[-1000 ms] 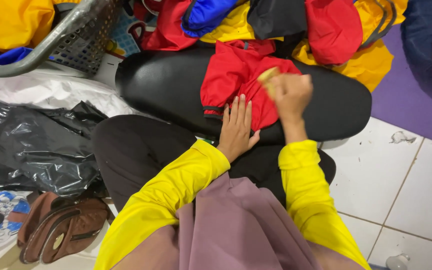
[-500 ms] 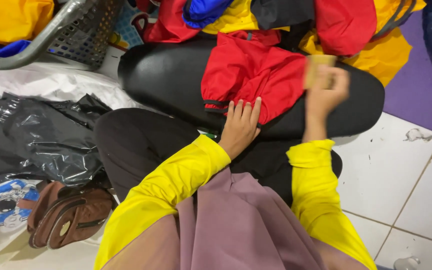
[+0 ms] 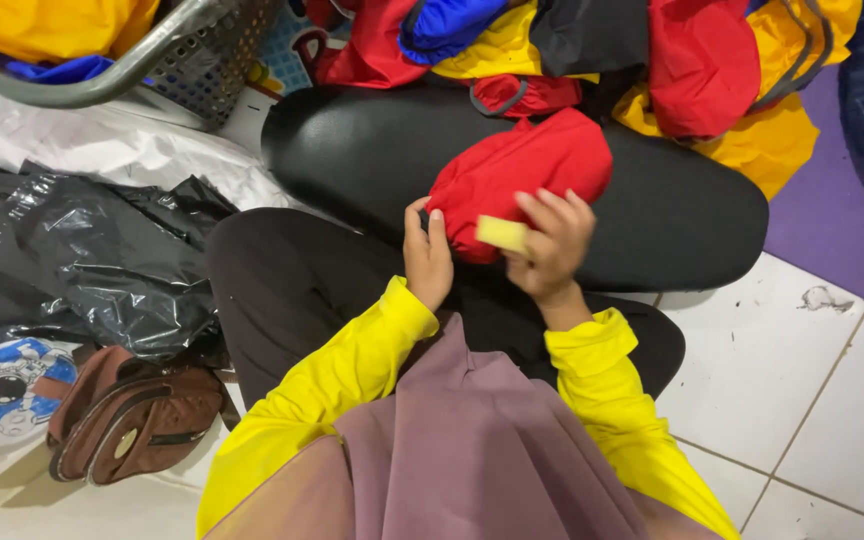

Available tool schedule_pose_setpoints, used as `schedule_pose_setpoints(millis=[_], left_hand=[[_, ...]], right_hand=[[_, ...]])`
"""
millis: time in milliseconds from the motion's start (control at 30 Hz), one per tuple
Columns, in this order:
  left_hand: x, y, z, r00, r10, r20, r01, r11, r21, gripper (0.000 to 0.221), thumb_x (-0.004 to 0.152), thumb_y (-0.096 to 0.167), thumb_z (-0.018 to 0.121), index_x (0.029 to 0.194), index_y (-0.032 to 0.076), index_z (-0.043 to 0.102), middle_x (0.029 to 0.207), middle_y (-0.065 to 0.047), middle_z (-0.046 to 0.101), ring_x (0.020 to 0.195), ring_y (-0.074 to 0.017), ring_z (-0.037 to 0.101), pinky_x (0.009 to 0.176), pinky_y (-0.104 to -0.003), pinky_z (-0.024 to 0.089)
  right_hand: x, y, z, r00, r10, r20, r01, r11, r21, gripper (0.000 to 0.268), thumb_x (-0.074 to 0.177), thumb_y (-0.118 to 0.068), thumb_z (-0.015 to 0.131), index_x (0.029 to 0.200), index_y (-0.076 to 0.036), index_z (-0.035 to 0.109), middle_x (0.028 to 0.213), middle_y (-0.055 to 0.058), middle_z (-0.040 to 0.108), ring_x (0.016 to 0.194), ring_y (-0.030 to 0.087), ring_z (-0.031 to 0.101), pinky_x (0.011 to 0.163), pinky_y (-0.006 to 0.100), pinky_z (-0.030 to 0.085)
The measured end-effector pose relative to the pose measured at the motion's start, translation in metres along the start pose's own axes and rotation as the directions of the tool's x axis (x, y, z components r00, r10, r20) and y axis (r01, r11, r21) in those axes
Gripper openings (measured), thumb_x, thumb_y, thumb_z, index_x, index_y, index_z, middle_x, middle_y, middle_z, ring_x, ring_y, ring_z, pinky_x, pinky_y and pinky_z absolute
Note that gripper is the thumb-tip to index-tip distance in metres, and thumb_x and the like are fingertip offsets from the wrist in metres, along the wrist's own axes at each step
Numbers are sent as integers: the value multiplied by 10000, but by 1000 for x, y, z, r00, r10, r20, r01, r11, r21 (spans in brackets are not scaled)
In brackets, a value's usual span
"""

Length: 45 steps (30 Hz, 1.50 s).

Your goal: Folding a red rain cover and placing it into a clear plastic sleeve followed by a black plastic bag for shipping.

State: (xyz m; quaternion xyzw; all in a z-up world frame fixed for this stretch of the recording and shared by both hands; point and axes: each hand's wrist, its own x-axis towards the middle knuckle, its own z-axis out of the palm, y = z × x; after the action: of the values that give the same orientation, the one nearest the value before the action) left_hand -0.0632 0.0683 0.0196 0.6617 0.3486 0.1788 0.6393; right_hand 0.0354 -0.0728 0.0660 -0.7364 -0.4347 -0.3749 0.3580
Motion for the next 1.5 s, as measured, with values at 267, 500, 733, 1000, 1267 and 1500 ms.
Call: schedule_pose_setpoints(millis=[267,500,733,1000,1267,1500], left_hand=[[28,38,-31,724,690,13,-490,501,714,551,954,386,697,1430,134,580,1067,-123,619,857,-318,597,782,-414,501],[15,-7,6,801,492,340,-580,500,643,618,1046,290,452,1591,21,344,1622,-276,329,1480,-525,320,1192,-593,284],[23,-9,13,782,424,456,-598,307,740,601,1025,282,449,1552,0,385,1563,-230,421,1427,-416,417,1199,-527,300],[31,-18,16,778,486,399,-599,381,704,586,1072,345,463,1535,-10,412,1543,-240,435,1356,-411,472,1148,-521,359],[38,-9,9,763,524,378,-608,386,694,573,1049,181,449,1608,109,347,1518,-201,446,1187,-364,536,1021,-481,443],[30,-17,21,736,546,401,-651,407,641,577,1054,304,477,1558,33,403,1427,-207,526,1127,-371,555,997,-488,445]], right_hand=[[-28,16,28,882,291,370,-340,938,73,344,1115,-351,506,1015,-22,502,1174,208,707,1170,414,660,1095,613,341],[-44,10,23,884,416,213,-429,903,20,289,1046,-339,610,989,-59,572,862,99,578,795,378,626,796,462,504],[-55,65,32,821,449,352,-347,883,-317,225,957,-396,771,949,-184,698,701,67,651,657,329,700,607,431,555],[-23,41,-9,842,536,66,-487,806,-337,171,1051,-339,671,990,-181,648,726,91,630,693,394,689,611,441,541],[-51,91,6,876,399,272,-230,840,-492,211,965,-300,781,870,-144,675,653,59,594,647,320,665,592,426,534],[-43,90,-21,812,567,-141,-576,739,-349,238,1064,-419,658,929,-223,638,689,16,608,697,297,718,622,336,529]])
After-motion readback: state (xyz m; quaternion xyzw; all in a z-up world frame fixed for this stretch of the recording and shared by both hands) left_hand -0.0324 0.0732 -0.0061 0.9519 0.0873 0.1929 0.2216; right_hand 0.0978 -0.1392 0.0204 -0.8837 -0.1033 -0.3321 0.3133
